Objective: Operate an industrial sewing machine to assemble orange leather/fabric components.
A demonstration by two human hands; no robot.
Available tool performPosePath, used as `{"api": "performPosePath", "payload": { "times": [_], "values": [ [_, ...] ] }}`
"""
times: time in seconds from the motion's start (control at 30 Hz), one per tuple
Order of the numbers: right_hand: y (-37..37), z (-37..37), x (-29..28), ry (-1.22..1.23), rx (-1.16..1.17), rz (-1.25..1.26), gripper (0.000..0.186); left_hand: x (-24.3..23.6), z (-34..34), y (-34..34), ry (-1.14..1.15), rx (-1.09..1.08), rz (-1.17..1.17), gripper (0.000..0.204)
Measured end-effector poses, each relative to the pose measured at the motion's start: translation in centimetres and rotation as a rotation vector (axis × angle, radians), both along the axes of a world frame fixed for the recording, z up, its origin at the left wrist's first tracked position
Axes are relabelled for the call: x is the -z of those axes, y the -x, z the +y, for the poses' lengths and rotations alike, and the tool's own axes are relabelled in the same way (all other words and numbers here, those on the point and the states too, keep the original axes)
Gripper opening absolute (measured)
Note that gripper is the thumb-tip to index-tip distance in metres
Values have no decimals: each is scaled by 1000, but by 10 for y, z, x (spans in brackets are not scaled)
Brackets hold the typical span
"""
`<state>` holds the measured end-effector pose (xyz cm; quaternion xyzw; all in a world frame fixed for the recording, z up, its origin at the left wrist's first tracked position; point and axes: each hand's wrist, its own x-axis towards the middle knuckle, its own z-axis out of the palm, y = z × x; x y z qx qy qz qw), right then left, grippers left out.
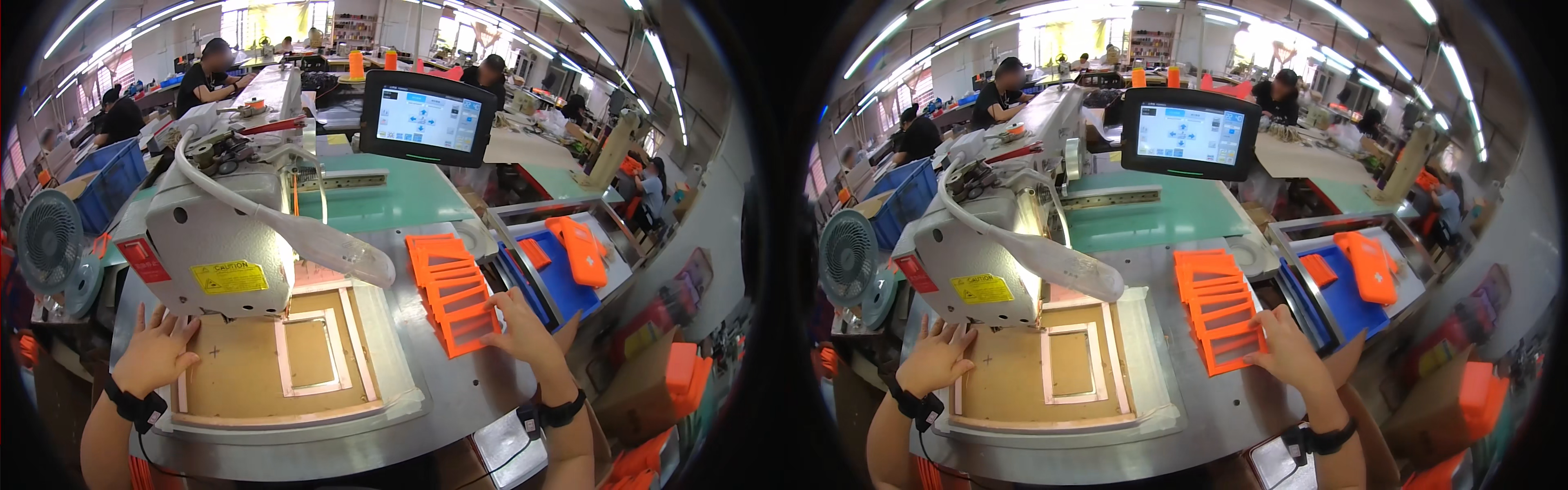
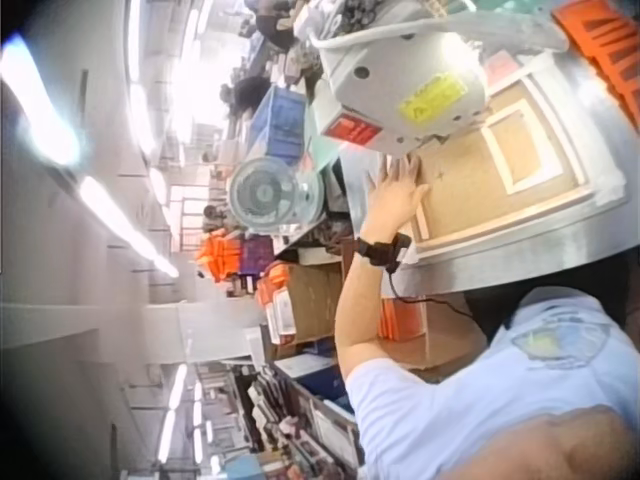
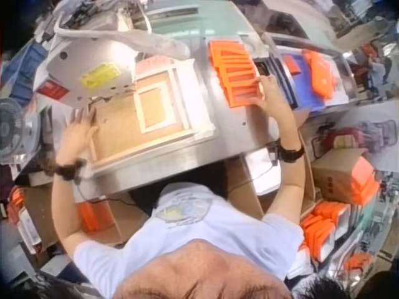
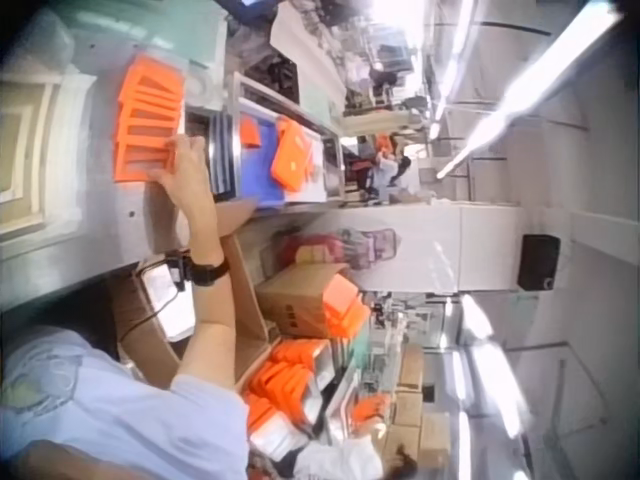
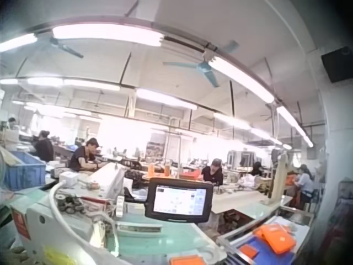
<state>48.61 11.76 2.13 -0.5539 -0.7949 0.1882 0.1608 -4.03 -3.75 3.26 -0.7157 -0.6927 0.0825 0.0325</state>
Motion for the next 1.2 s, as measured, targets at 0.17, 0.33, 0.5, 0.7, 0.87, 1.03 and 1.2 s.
{"api": "performPosePath", "payload": {
  "times": [0.17, 0.33, 0.5, 0.7, 0.87, 1.03, 1.2],
  "values": [
    [-10, 19, 3, -3, -80, -41, 58, -16, 14, -16, 108, -16, -259, 64],
    [-21, 28, 15, -87, -126, -1, 58, -15, 15, -40, 188, 365, -390, 59],
    [-18, 12, 10, 7, 16, 180, 43, 7, 31, -67, 153, 458, -465, 59],
    [5, -2, -36, 364, 13, 660, 30, 25, 39, -70, 93, 484, -538, 57],
    [91, 14, -46, 536, -260, 559, 19, 44, 34, -65, -44, 520, -511, 56],
    [177, 37, -14, 662, -739, 461, 10, 33, 29, -80, -111, 461, -815, 50],
    [220, 15, -6, 491, -674, 367, 17, 18, 20, -95, 68, 214, -1164, 47]
  ]
}}
